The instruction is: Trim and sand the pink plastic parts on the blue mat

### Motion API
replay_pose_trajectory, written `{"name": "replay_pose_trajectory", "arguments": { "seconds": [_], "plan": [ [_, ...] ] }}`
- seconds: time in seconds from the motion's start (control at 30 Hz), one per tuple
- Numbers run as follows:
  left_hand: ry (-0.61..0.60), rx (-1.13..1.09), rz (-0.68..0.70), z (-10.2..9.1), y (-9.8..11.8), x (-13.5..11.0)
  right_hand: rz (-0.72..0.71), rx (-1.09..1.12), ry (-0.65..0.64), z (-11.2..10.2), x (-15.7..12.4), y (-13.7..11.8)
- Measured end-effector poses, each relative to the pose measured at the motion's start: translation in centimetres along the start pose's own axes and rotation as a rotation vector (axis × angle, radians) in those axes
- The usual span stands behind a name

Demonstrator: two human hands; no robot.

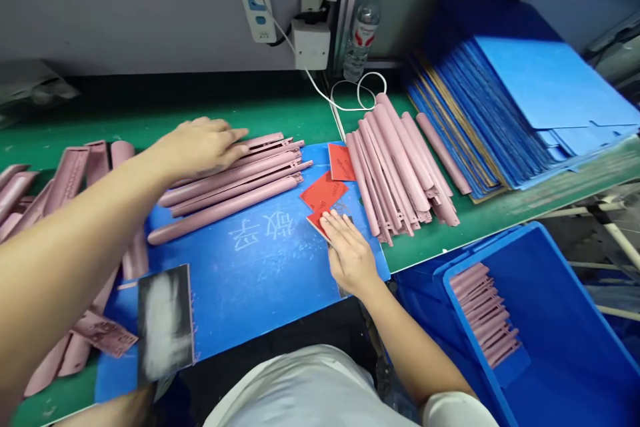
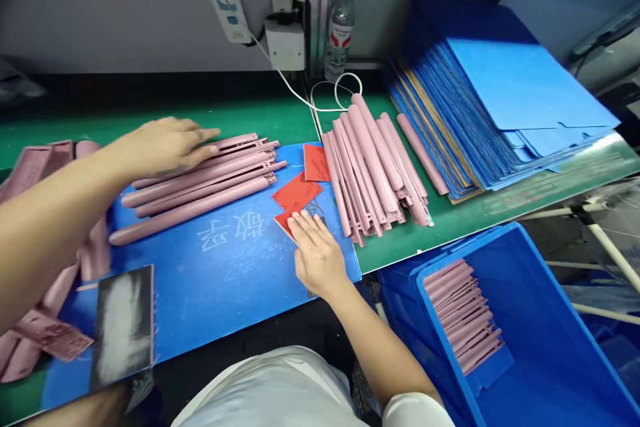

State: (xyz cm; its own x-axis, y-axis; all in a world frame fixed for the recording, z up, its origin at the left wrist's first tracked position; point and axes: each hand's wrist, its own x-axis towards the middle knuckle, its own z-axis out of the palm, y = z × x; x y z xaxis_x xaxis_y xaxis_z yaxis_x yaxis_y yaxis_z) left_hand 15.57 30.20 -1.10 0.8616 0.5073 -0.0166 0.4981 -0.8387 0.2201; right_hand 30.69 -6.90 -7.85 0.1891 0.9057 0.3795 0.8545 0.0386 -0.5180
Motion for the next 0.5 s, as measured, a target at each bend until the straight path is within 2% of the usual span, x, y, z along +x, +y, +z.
{"name": "replay_pose_trajectory", "arguments": {
  "seconds": [0.07,0.17,0.23,0.27,0.33,0.4,0.47,0.5],
  "plan": [
    [-0.018,0.083,0.185,0.0,5.2,2.8,0.006,-0.012,0.007,0.1,-0.1,-0.1],
    [0.053,0.051,0.466,0.9,14.0,8.1,0.014,-0.023,0.017,0.1,-0.2,-0.3],
    [0.068,0.053,0.54,1.6,18.5,11.3,0.02,-0.023,0.019,0.1,-0.3,-0.3],
    [0.053,0.061,0.551,1.8,20.0,12.4,0.024,-0.015,0.024,0.0,-0.3,-0.2],
    [0.023,0.065,0.556,1.4,21.2,13.5,0.032,0.026,0.053,-0.2,-0.3,-0.1],
    [0.0,0.041,0.55,-0.2,20.2,12.5,0.042,0.118,0.106,-0.7,-0.4,0.0],
    [-0.005,-0.011,0.499,-2.6,17.6,9.0,0.066,0.29,0.137,-1.8,-1.0,-0.4],
    [0.011,-0.062,0.436,-3.8,15.9,6.3,0.088,0.409,0.129,-2.6,-1.4,-0.7]
  ]
}}
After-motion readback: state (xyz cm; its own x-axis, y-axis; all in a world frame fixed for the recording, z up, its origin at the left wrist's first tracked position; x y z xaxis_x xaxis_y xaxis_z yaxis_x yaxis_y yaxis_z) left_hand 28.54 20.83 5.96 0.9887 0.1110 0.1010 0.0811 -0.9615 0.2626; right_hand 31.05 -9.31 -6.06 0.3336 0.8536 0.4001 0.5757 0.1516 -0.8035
